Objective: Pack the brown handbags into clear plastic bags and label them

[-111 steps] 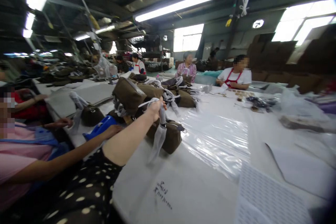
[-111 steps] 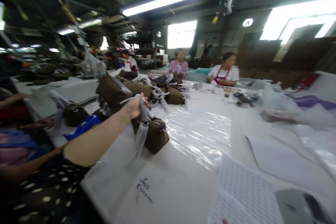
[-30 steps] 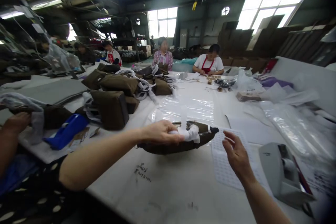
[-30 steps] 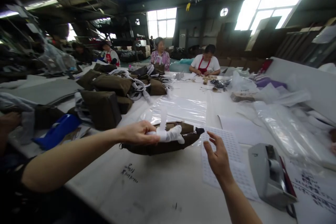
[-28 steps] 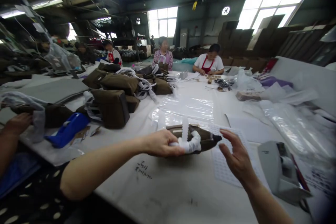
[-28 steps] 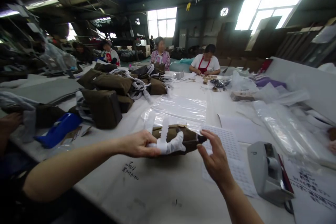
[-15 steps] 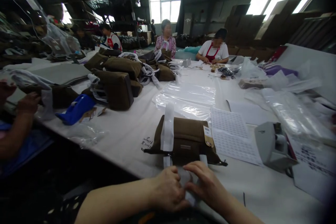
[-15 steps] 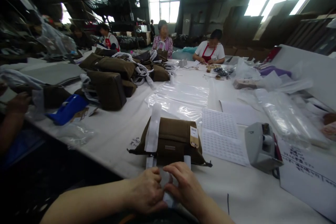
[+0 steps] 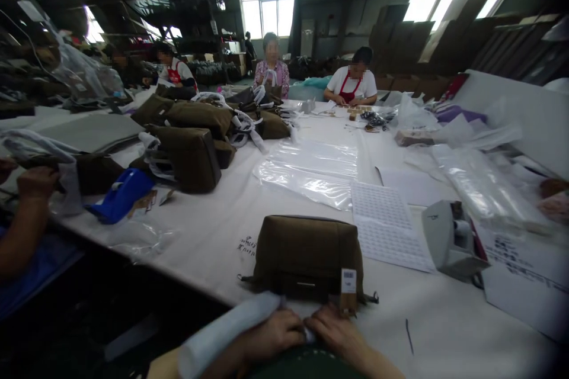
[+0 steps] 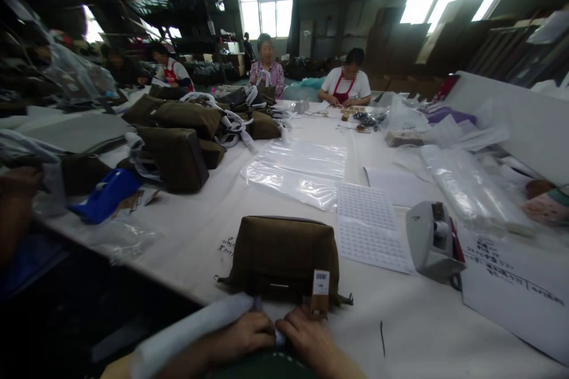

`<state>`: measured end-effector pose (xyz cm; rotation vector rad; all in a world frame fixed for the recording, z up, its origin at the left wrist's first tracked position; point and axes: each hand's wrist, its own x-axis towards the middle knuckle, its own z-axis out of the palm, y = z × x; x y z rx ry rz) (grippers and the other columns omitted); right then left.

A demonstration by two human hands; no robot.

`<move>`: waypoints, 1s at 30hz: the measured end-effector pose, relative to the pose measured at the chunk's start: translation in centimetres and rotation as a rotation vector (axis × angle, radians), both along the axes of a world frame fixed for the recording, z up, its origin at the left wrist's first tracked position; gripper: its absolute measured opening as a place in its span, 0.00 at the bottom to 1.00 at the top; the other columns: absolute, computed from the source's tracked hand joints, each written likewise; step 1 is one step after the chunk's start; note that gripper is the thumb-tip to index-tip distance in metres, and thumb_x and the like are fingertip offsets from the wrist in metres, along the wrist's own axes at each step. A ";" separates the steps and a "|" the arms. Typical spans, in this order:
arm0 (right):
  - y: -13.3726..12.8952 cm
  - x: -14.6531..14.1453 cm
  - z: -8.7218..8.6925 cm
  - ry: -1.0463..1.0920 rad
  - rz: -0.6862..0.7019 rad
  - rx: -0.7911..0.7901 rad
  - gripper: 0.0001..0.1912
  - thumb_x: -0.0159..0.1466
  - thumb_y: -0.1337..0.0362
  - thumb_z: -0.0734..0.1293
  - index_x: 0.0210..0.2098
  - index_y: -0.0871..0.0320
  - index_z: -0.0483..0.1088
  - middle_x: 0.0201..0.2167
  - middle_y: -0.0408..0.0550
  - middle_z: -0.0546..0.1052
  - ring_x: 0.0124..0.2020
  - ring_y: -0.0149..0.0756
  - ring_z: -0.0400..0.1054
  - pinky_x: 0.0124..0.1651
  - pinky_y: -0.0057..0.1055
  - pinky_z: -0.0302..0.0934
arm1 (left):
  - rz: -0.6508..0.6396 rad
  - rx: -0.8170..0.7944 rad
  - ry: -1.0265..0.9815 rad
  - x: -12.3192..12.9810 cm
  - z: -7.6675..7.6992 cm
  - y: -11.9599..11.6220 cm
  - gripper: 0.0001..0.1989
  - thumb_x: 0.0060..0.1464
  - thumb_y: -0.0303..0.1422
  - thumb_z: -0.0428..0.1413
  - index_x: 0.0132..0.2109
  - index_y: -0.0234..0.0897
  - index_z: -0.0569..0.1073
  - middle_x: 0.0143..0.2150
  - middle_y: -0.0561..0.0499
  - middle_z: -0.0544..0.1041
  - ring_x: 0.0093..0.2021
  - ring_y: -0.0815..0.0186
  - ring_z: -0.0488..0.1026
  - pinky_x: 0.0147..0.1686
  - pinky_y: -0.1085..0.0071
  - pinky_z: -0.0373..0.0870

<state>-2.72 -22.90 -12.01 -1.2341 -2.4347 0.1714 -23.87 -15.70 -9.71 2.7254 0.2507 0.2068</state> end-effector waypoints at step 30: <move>-3.2 11.5 -3.0 0.451 -0.705 -0.250 0.16 0.58 0.54 0.65 0.44 0.51 0.69 0.46 0.49 0.73 0.43 0.43 0.71 0.44 0.36 0.70 | 0.761 -0.397 -0.318 6.2 9.9 16.9 0.11 0.57 0.36 0.51 0.33 0.37 0.76 0.33 0.52 0.77 0.36 0.66 0.71 0.41 0.69 0.65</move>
